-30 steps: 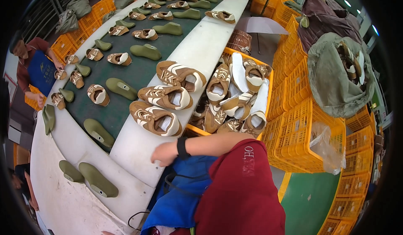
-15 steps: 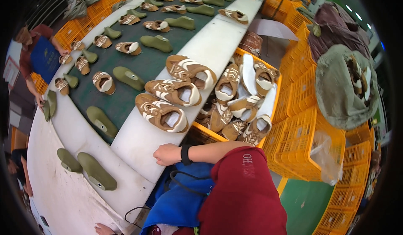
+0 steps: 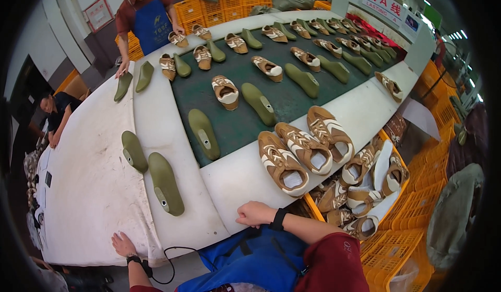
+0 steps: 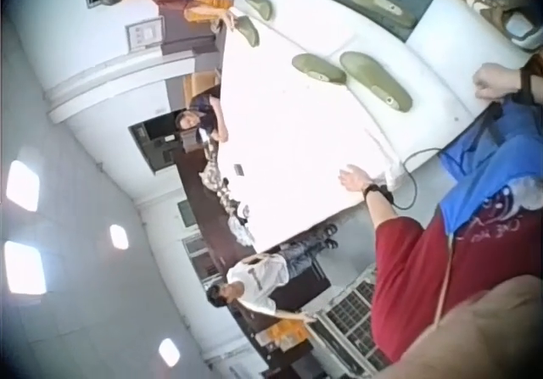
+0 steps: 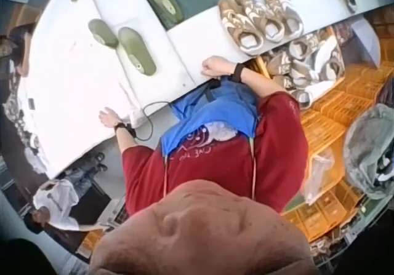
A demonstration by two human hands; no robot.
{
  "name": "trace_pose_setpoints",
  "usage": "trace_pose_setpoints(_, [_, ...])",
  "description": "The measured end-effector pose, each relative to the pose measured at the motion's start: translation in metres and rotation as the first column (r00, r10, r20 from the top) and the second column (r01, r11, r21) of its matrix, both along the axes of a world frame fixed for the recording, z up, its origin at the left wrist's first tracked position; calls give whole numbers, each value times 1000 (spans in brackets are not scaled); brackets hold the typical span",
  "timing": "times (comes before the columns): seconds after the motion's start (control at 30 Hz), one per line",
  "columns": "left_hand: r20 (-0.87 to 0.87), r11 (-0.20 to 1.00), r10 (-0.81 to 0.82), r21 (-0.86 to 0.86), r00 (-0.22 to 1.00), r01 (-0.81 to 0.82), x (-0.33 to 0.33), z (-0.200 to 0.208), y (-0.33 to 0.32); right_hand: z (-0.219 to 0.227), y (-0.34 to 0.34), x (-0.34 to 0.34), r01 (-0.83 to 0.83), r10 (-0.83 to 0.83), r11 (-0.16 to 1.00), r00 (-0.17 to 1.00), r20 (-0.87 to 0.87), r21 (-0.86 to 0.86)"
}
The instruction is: Inspecting and organizing shoes and shoe lasts on a production line.
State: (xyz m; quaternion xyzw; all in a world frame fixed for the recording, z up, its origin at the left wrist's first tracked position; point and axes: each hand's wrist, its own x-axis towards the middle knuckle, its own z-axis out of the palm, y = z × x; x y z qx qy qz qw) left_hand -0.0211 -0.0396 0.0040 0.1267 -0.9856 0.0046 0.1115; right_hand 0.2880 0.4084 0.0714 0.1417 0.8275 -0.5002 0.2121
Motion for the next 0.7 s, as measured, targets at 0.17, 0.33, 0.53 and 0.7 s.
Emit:
trace_pose_setpoints(0.17, [6,1000,6,28,1000,-7,4,4,8,-6,8,-10,40,-4,967,990,141,-253])
trace_pose_setpoints(0.33, [-30,1000,-1,11,1000,2,2,-4,13,-7,14,-9,72,-6,955,975,221,-289])
trace_pose_setpoints(0.53, [-43,1000,15,22,999,-14,0,-4,13,-9,17,-16,70,1,951,974,228,-303])
trace_pose_setpoints(0.7, [-144,999,-37,-9,989,36,-1,-10,-10,-13,7,-21,13,50,947,981,185,-322])
